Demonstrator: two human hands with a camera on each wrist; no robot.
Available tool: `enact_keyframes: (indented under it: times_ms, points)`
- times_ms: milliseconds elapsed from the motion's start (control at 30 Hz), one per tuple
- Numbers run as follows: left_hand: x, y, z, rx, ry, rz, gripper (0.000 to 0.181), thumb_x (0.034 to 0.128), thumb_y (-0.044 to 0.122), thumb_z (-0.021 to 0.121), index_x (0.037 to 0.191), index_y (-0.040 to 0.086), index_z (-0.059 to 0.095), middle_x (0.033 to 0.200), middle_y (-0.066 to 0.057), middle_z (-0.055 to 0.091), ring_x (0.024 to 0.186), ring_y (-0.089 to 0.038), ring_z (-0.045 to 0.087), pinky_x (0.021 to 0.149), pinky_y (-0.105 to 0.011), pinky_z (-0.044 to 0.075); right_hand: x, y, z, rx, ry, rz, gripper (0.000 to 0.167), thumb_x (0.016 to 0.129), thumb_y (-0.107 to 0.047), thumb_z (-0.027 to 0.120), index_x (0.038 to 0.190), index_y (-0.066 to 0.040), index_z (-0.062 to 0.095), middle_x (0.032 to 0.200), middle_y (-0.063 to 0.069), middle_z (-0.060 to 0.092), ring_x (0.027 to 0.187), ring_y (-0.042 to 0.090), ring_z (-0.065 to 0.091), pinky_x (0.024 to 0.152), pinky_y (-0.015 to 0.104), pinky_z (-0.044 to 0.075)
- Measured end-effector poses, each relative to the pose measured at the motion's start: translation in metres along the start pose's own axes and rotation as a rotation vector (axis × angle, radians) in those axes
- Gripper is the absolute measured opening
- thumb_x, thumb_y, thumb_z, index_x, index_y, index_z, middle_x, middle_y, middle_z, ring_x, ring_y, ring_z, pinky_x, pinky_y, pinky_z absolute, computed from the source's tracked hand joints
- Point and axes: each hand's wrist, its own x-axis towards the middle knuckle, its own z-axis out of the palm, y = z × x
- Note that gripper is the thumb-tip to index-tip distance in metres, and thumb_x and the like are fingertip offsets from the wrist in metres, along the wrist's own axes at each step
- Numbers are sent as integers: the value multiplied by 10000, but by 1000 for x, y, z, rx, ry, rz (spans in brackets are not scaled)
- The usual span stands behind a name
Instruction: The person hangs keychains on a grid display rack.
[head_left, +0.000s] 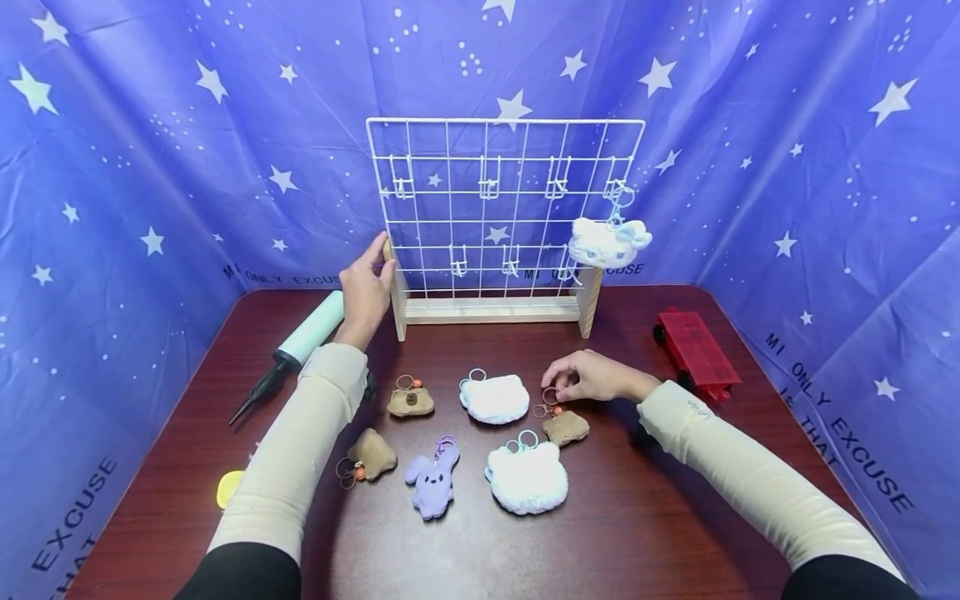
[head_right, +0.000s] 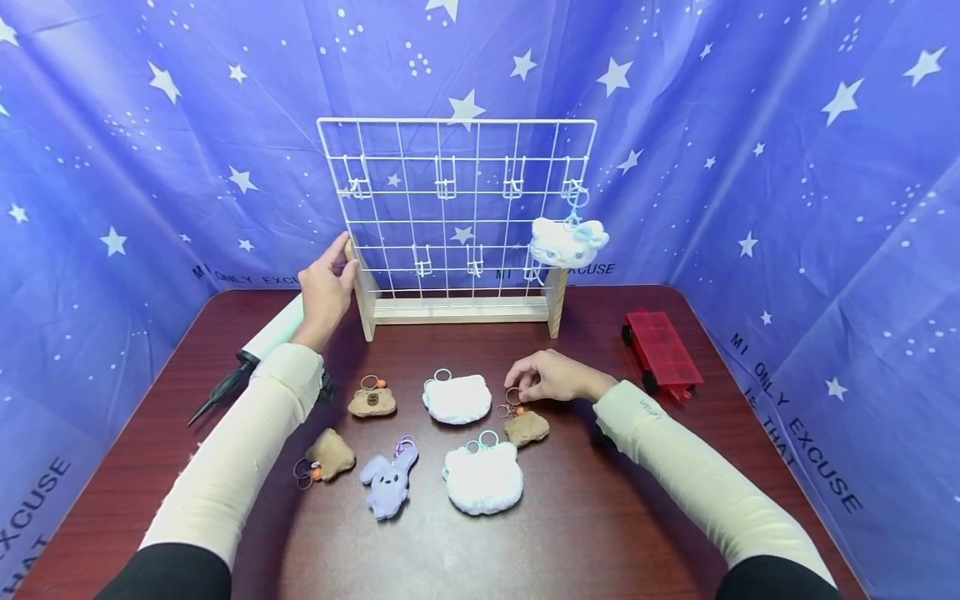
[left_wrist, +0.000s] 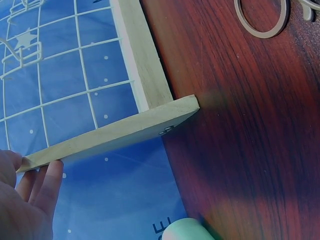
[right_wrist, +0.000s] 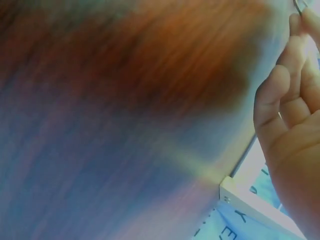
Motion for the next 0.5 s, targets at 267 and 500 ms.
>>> enact_keyframes:
  times_ms: [267, 500]
  points:
    - [0, 0, 0, 5, 14, 12, 476, 956, 135, 699, 1416, 230, 624, 1098, -144, 774, 901, -316, 739, 837, -441, 600, -2, -3, -6, 7, 49, -20, 220, 883, -86, 776, 1096, -141, 789, 857, -46, 775, 786, 6, 667, 735, 224, 558]
    - [-1, 2, -1, 11, 4, 3, 479, 957, 141, 699, 1420, 237, 620, 1088, -136, 777, 894, -314, 741, 825, -445, 600, -6, -9, -14, -8, 115, -18, 221, 891, -135, 784, 1111, -147, 800, 863, -44, 789, 799, 23, 695, 721, 219, 562]
